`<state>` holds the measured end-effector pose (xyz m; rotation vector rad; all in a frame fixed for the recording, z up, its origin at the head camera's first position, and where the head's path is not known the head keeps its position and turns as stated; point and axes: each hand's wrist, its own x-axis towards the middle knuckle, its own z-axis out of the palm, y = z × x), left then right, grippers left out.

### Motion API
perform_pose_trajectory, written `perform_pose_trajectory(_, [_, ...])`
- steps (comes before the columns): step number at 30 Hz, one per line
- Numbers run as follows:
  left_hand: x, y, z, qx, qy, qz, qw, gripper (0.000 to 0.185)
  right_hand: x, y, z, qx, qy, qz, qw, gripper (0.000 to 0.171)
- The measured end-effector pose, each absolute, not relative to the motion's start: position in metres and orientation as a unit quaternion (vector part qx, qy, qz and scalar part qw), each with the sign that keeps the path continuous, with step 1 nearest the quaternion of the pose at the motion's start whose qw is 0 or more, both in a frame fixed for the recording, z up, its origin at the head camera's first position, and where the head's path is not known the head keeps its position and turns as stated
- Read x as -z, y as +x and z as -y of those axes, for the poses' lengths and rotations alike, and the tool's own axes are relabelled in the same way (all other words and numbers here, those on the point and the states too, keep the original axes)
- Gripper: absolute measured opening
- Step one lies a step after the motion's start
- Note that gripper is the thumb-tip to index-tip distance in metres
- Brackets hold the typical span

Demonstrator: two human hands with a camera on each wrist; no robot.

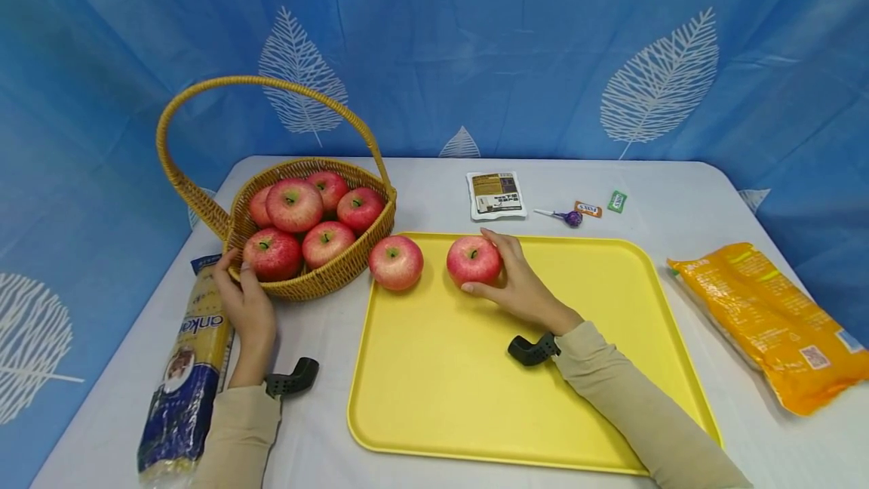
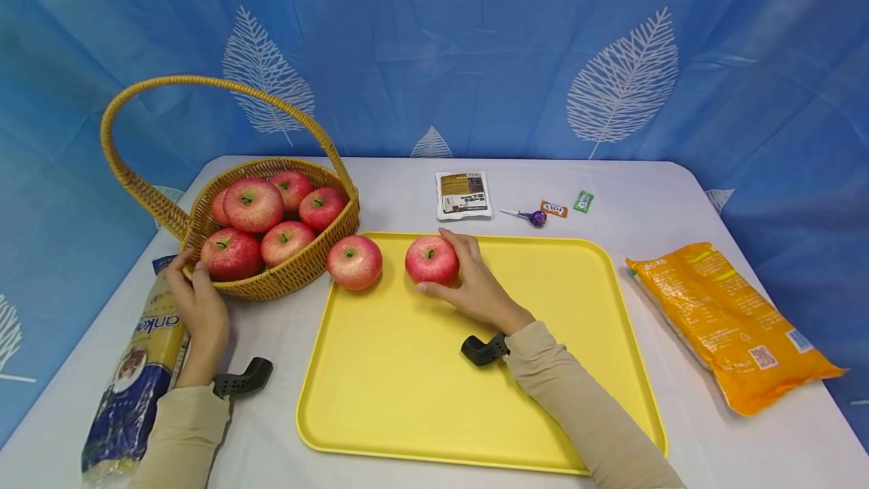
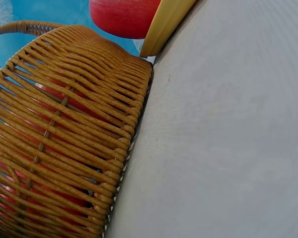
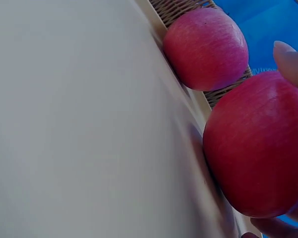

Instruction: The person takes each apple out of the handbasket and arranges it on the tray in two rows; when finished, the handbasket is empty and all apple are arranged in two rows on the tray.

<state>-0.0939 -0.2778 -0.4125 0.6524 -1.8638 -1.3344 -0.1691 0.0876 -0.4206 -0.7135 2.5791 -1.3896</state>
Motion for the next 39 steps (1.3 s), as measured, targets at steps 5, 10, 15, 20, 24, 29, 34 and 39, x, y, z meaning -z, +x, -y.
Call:
perform_pose_trajectory(5, [0.411, -0.094, 0.275, 0.522, 0.255, 0.726, 0.369, 0.033, 0.417, -0.169, -0.089, 0.467, -0.242, -0.849, 0.05, 0.087])
perform_pose_trajectory(10, [0.412, -0.093, 0.277, 0.52, 0.256, 0.726, 0.369, 0.035, 0.411, -0.169, -0.09, 0.47, -0.261, -0.843, 0.019, 0.083])
perform_pose_trajectory(15, [0.411, -0.091, 0.277, 0.522, 0.249, 0.724, 0.375, 0.035, 0.401, -0.166, -0.09, 0.473, -0.264, -0.841, 0.002, 0.079])
perform_pose_trajectory(20, [0.411, -0.091, 0.276, 0.521, 0.246, 0.725, 0.377, 0.036, 0.393, -0.161, -0.087, 0.503, -0.275, -0.819, -0.016, 0.073])
perform_pose_trajectory(24, [0.411, -0.092, 0.276, 0.518, 0.247, 0.726, 0.379, 0.036, 0.386, -0.157, -0.082, 0.518, -0.285, -0.806, -0.031, 0.067])
perform_pose_trajectory(29, [0.411, -0.092, 0.277, 0.518, 0.248, 0.729, 0.374, 0.036, 0.382, -0.154, -0.075, 0.524, -0.281, -0.804, -0.03, 0.061])
perform_pose_trajectory(34, [0.41, -0.092, 0.277, 0.52, 0.251, 0.729, 0.368, 0.036, 0.38, -0.151, -0.062, 0.532, -0.291, -0.794, -0.032, 0.057])
perform_pose_trajectory(39, [0.41, -0.092, 0.276, 0.518, 0.256, 0.729, 0.367, 0.036, 0.375, -0.15, -0.045, 0.528, -0.313, -0.789, -0.032, 0.056])
